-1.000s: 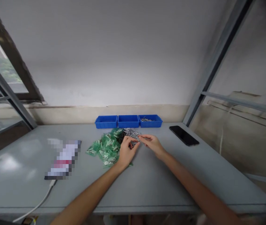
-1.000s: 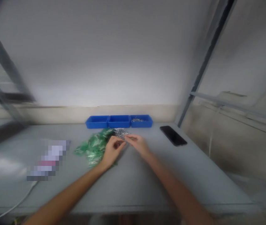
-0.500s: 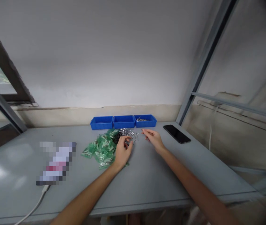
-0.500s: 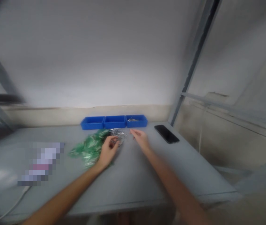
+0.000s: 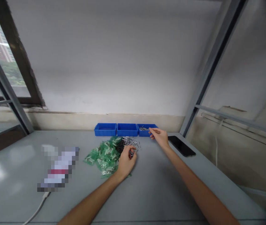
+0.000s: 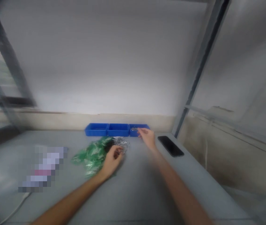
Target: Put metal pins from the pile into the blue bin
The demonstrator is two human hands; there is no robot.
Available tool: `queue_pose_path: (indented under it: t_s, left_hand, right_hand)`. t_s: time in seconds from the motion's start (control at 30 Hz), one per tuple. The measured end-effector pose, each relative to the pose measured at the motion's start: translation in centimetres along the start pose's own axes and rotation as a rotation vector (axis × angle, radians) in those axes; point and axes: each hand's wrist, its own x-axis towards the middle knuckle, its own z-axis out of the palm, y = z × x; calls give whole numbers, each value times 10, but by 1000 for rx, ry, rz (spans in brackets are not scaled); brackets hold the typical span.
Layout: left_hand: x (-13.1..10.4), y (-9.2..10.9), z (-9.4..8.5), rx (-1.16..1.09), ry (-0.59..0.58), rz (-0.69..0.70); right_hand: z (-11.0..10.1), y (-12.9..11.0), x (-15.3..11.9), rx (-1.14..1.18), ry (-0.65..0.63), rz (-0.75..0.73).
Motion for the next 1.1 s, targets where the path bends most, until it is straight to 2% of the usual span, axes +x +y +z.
queue_pose_path:
  t_s: [0.1,0.17,0.3,0.37,0.47,0.53,0.77,0.93,1.1]
  left_hand:
    - [0,1,0,8,-6,2]
    - [0,2,-1,12,-7,4]
    - [0,2,-1,21,-5,3]
    - [0,2,-1,32,1,4]
    - [0,2,-2,70,0,18]
    - [-1,3,-2,111,-13,36]
    - [-6,17,-7,275,-109,173]
    - [-7,22,-13,360,-125,242]
    - [-12,27,-11,406,-148,305]
  right_hand:
    - [2,-6,12,-22,-95,2]
    - [3,-8,9,-67,-162,-1]
    - [5,-6,-19,-193,-275,-53]
    - [7,-1,-38,-349,-312,-116]
    - [12,8,-59,-623,-305,-202]
    - [16,14,-67,-719,-284,-233]
    - [23,19,-75,-801,-236,-356]
    - [27,25,-74,-927,-304,-504]
    - [28,26,-76,-960,-351,-563]
